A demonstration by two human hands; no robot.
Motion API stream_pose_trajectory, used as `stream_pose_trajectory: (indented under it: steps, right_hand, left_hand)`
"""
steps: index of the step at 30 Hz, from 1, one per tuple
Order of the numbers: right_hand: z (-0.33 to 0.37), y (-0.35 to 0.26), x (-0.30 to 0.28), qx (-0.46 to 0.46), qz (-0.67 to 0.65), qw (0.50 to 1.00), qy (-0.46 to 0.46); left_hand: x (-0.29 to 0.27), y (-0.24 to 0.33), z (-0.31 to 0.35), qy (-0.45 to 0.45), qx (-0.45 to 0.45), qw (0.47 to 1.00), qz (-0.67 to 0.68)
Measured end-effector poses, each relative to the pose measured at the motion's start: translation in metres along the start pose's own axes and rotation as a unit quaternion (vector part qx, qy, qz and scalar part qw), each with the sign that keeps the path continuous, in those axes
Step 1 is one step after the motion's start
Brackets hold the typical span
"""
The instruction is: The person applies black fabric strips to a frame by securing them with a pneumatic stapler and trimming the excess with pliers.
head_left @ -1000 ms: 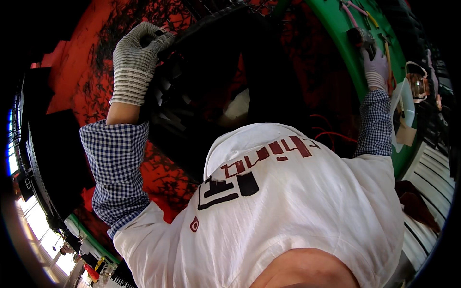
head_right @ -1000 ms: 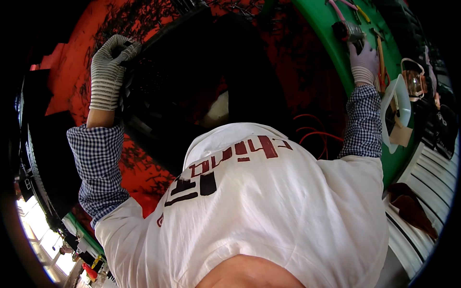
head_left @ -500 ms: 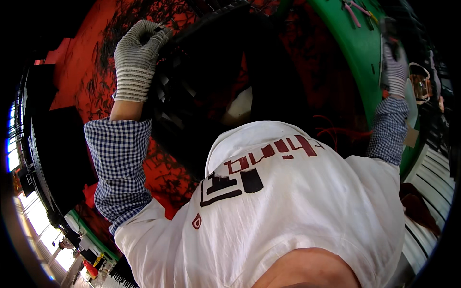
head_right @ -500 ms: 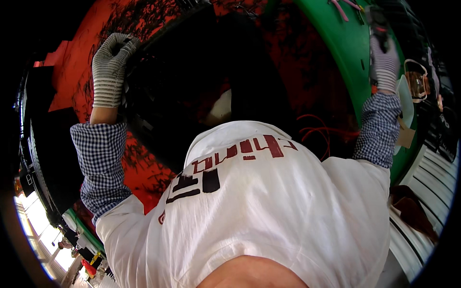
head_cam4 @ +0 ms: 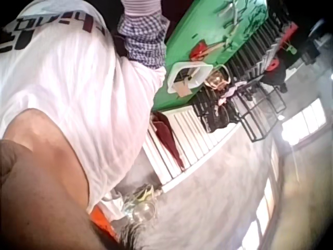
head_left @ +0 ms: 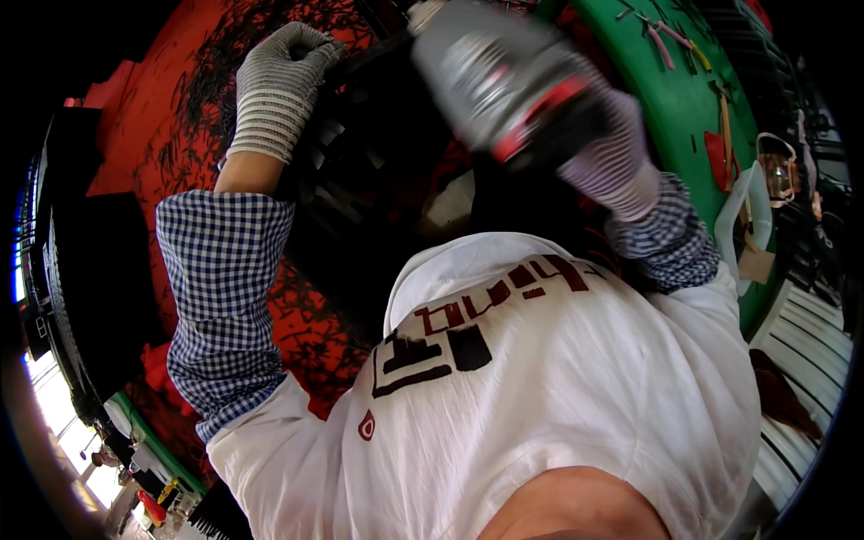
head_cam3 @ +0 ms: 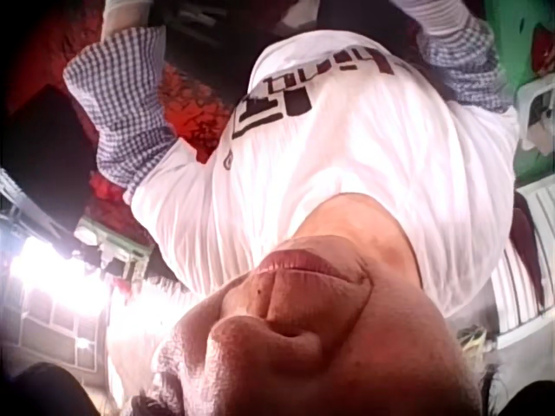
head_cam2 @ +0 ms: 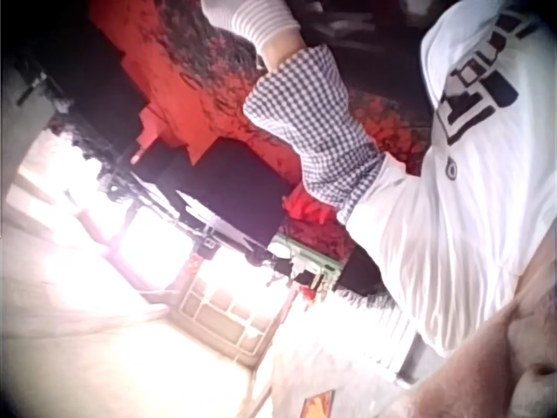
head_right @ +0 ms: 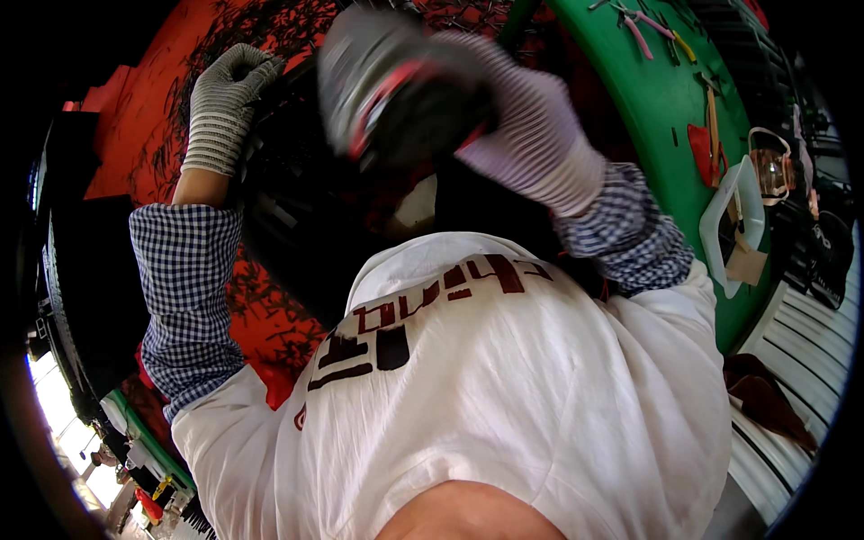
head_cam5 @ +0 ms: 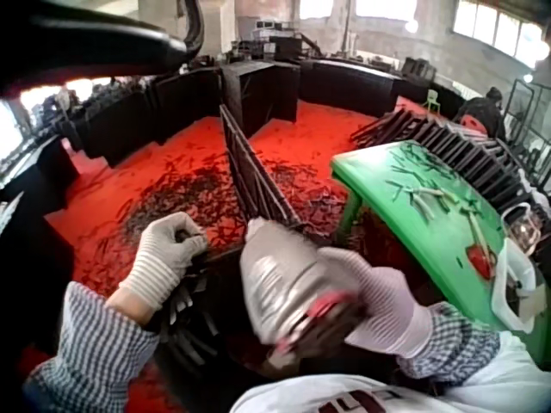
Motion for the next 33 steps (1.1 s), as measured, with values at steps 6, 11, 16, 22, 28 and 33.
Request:
stream_pose_trajectory:
  steps: [6,11,16,22,28,33]
  right_hand:
    - [-0.005,-0.007,0.043,-0.156,0.256,0.951,-0.077]
    - [0.001,-0.002,0.053,-0.167,0.307,0.933,-0.084]
    - [0.004,-0.005,0.053,-0.156,0.342,0.918,-0.129]
    - [0.006,-0.003,0.058,-0.144,0.348,0.916,-0.137]
    - [0.007,0.001,0.06,-0.174,0.366,0.911,-0.078]
    - [0.009,0.004,0.062,-0.162,0.365,0.913,-0.081]
  left_hand:
    - [-0.001,-0.009,-0.007,0.019,0.042,0.999,-0.019]
    - [-0.001,0.0,-0.002,0.027,0.036,0.999,-0.025]
    - [-0.003,-0.02,-0.012,0.006,0.062,0.998,0.033]
    - [-0.001,-0.022,-0.015,0.006,0.07,0.997,0.02]
    - [-0.001,-0.021,-0.017,0.015,0.071,0.997,-0.04]
    - [0.0,-0.023,-0.018,0.007,0.07,0.998,-0.002]
Point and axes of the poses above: each hand's wrist, its own z-axis away from the middle knuckle, its own x-axis out of the palm, y = z × x, the point moved 1 cm from there along -z, towards the middle knuckle, and after that the axes turned 6 degrees about -y, right-handed, at the moved point
